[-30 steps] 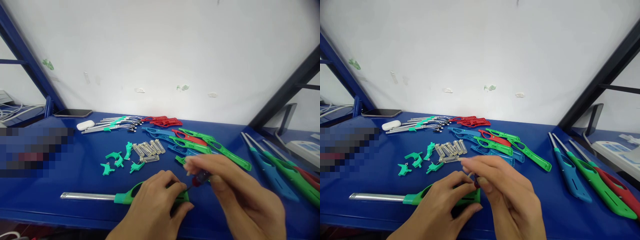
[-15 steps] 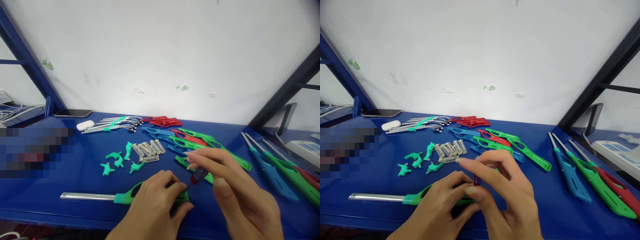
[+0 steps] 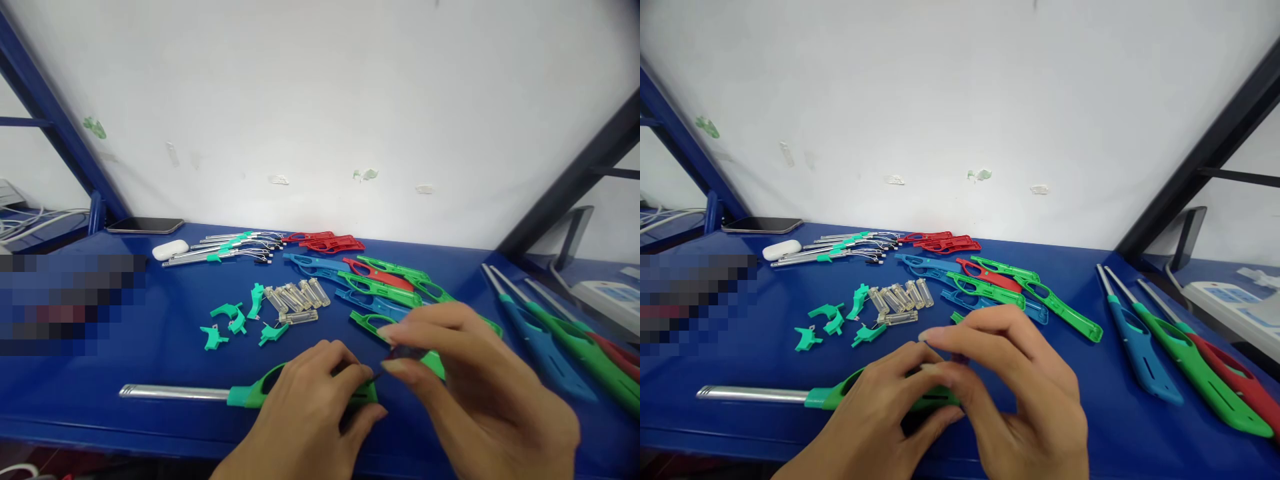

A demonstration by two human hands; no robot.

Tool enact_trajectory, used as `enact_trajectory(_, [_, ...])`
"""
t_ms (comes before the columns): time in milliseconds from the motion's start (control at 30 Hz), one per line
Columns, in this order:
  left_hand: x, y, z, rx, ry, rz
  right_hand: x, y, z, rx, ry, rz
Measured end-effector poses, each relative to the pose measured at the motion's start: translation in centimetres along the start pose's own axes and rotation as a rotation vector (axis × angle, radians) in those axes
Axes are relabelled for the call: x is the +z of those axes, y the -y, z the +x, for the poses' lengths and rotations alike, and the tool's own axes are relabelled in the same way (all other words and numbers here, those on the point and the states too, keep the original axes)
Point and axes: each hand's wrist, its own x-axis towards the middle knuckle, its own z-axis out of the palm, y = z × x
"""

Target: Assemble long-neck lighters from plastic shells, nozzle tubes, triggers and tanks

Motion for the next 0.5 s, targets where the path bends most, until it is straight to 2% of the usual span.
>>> enact_trajectory(67, [-0.02, -0.08, -0.04, -0.007, 0.003, 0.0, 0.0, -0.03, -0.12, -0.008, 0.016, -0.046])
enact_trajectory(167, [-0.01, -0.17, -0.12, -0.003, 0.011, 0.006, 0.08, -0.03, -0.27, 0.001, 0.11, -0.026])
enact_trajectory(333, [0.05, -0.08, -0.15, 0.019, -0.016, -0.008, 0.57, -0.12, -0.3, -0.045, 0.025, -0.036])
enact_trajectory(500, [0.1, 0.03, -0.05, 0.015, 0.002, 0.001, 0.6, -0.21, -0.23, 0.025, 0.037, -0.006])
